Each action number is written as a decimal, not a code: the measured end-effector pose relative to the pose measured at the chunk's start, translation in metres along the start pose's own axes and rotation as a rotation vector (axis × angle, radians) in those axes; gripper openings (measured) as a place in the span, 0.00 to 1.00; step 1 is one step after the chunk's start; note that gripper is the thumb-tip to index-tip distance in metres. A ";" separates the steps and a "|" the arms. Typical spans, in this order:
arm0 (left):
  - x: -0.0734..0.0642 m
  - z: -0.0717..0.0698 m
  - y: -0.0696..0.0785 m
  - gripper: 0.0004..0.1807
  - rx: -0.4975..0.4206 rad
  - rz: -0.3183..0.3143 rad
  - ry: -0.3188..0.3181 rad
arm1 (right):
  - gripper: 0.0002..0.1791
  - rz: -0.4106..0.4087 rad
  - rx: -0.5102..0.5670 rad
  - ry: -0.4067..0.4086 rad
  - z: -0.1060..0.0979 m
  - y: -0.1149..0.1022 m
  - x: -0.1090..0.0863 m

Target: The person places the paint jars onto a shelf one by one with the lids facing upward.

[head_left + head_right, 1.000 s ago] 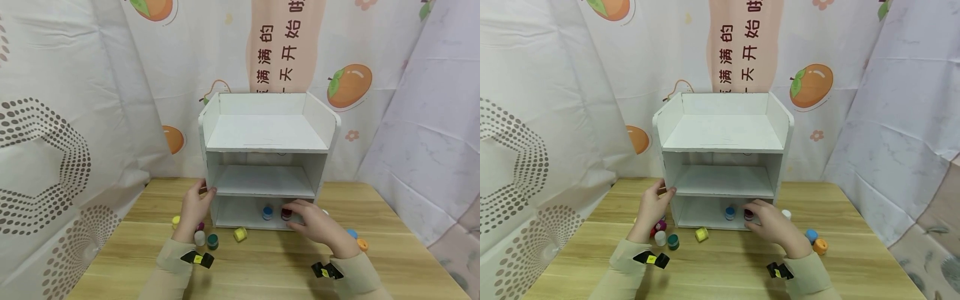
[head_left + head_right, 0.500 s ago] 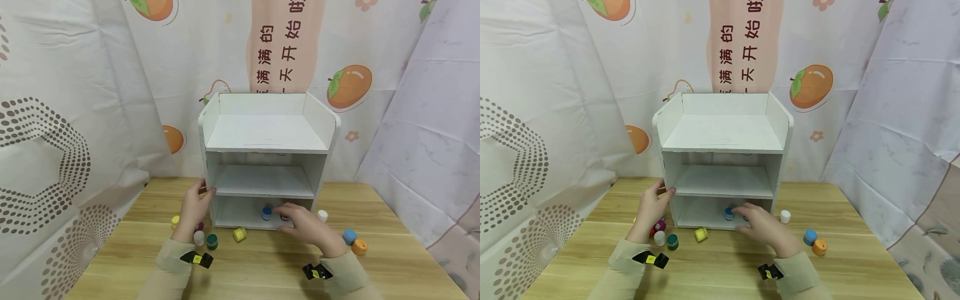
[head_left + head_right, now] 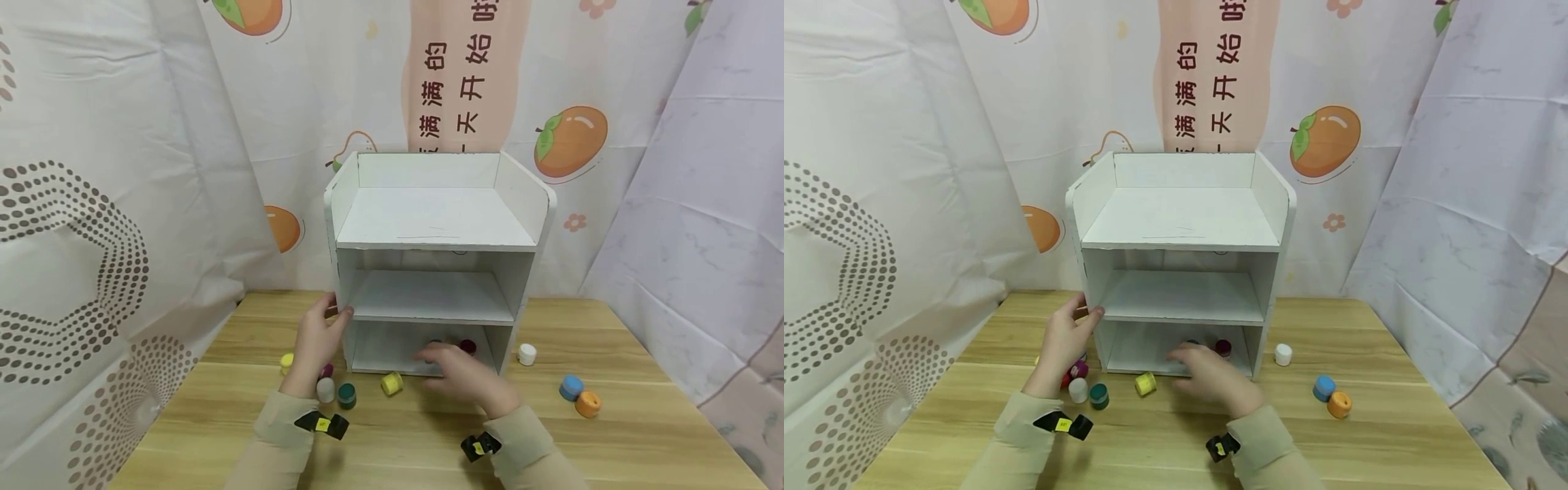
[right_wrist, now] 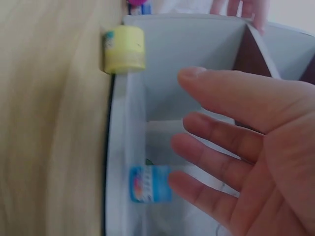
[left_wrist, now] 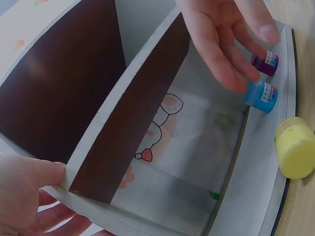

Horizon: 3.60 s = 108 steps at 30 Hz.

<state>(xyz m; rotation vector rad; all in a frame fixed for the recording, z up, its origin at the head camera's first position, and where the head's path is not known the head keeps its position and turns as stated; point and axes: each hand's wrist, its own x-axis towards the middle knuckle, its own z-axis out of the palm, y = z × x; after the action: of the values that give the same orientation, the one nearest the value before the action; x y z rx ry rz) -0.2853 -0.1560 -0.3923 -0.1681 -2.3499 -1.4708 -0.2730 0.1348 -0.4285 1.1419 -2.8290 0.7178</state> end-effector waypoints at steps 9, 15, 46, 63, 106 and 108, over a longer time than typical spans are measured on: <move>0.000 0.000 -0.001 0.23 -0.006 -0.005 -0.004 | 0.24 -0.005 0.024 -0.049 0.022 -0.005 0.016; 0.000 0.000 -0.001 0.23 -0.010 0.002 -0.004 | 0.24 -0.046 0.078 -0.046 0.035 -0.007 0.025; 0.000 0.001 -0.001 0.24 0.009 0.018 0.019 | 0.15 -0.028 -0.053 -0.006 0.049 -0.008 0.034; 0.001 0.002 -0.002 0.25 0.008 0.018 0.016 | 0.14 -0.098 0.039 0.066 0.021 -0.010 0.022; 0.000 0.002 0.000 0.23 0.001 0.026 0.021 | 0.16 -0.056 -0.064 -0.002 0.012 -0.016 0.011; 0.000 0.002 0.000 0.23 0.002 0.021 0.018 | 0.15 -0.054 -0.061 -0.015 0.015 -0.016 0.011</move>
<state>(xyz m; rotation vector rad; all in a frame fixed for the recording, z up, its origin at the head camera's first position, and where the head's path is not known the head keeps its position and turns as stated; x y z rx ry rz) -0.2854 -0.1544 -0.3929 -0.1774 -2.3278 -1.4541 -0.2684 0.1114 -0.4336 1.2135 -2.7993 0.6178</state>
